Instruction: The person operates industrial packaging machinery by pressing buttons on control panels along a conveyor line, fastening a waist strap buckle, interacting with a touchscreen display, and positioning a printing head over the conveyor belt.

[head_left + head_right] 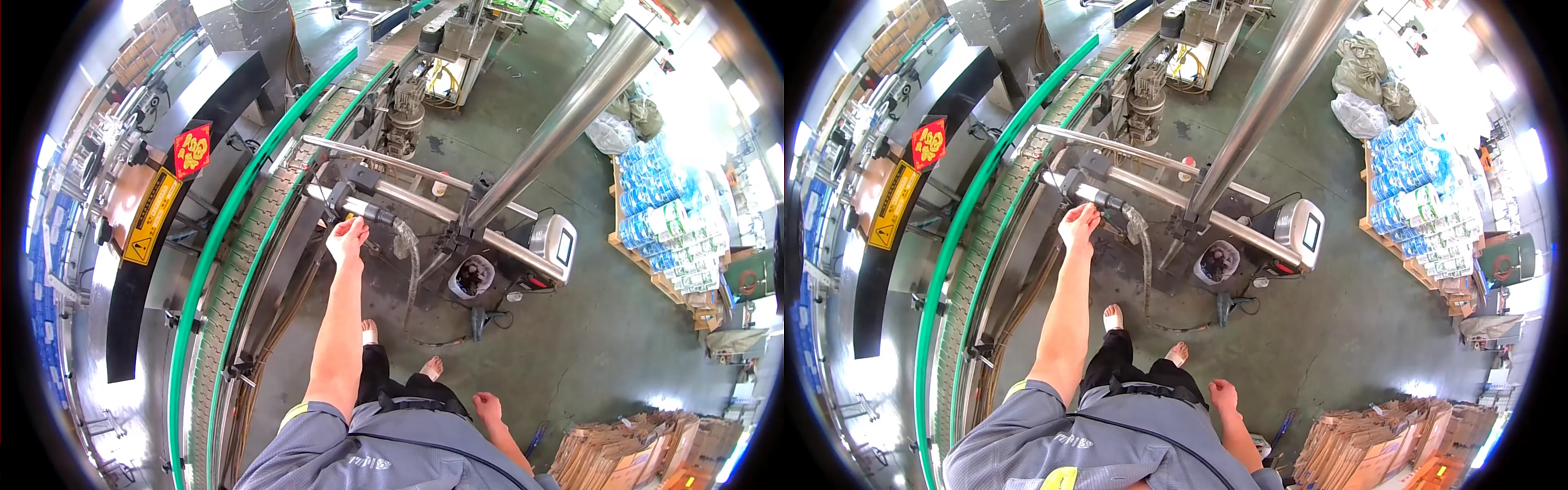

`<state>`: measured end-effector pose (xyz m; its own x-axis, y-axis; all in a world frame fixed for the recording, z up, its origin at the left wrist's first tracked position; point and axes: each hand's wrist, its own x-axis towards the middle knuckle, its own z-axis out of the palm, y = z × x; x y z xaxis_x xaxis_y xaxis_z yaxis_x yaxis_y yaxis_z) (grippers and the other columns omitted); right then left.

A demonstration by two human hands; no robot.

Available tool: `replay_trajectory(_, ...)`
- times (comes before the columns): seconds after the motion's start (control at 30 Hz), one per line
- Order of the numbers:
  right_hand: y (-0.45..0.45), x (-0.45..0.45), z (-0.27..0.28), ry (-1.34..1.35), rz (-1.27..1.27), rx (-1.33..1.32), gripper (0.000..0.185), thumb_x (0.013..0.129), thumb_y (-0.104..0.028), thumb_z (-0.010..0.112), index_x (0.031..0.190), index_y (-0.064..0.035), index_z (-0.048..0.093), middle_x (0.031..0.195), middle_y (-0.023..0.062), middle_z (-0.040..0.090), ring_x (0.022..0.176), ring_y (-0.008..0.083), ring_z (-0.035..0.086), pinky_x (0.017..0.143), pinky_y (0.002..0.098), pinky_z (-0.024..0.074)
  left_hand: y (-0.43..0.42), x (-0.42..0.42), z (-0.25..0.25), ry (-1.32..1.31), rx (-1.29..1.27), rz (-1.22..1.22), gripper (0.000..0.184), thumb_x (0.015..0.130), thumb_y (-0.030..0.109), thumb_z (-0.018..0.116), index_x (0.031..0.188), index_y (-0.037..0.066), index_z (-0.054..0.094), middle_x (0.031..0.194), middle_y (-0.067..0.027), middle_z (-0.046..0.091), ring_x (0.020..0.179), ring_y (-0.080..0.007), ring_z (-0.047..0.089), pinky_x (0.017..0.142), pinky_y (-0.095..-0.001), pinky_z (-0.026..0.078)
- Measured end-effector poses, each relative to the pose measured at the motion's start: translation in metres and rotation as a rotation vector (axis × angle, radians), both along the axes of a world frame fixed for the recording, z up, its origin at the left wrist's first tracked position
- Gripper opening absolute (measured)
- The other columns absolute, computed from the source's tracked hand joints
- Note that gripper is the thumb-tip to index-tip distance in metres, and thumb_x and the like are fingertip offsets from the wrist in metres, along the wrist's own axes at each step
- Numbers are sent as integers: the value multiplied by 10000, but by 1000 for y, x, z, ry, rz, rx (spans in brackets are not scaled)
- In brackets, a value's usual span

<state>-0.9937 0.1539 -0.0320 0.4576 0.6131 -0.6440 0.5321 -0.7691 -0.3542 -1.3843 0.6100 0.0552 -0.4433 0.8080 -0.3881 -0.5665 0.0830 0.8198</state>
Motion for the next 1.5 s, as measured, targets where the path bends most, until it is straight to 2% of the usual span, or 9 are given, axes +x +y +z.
replay_trajectory(0.13,1,-2,3,4,-9,-19,360,868,-331,695,1115,-79,765,1034,131,775,979,265,742,886,372,567,3,3,7,105,5,55,110,877,29,791,949,0,713,833,-62,715,686,-158,697,635,-278,592)
replay_trajectory(0.33,4,-3,3,12,-6,-14,367,867,-334,693,1122,-79,763,1048,135,773,991,264,740,893,374,565,5,4,13,195,-42,53,94,888,39,777,936,-6,710,829,-71,718,670,-157,693,618,-283,585)
replay_trajectory(0.77,-1,-3,1,5,-9,-14,353,867,-326,687,1113,-87,769,1050,130,774,986,265,741,897,372,563,0,9,14,35,-94,58,161,965,126,709,1017,-22,672,890,-121,737,713,-192,719,634,-300,603)
replay_trajectory(0.97,4,-6,6,-10,10,-22,353,864,-331,686,1110,-91,769,1060,125,773,999,273,738,903,378,562,2,7,13,-72,-116,55,150,957,104,711,1016,-29,673,911,-133,742,753,-203,736,672,-310,625)
replay_trajectory(1.27,6,-7,7,8,9,-18,368,862,-341,684,1115,-87,767,1060,138,771,1004,278,736,902,381,564,2,8,11,34,-33,57,100,904,6,732,987,-39,699,868,-109,726,718,-181,716,649,-287,602)
replay_trajectory(1.33,7,-7,8,4,5,-30,365,864,-351,680,1118,-104,766,1065,117,772,1016,277,734,925,393,557,2,10,11,60,-32,72,85,890,-20,736,970,-30,709,844,-90,718,705,-169,708,643,-285,597)
replay_trajectory(1.5,2,-4,2,20,-15,-23,361,865,-349,679,1115,-105,767,1058,114,773,1012,277,734,923,390,558,1,16,7,127,7,123,77,893,-30,731,968,-22,718,826,-76,717,689,-153,697,637,-271,584)
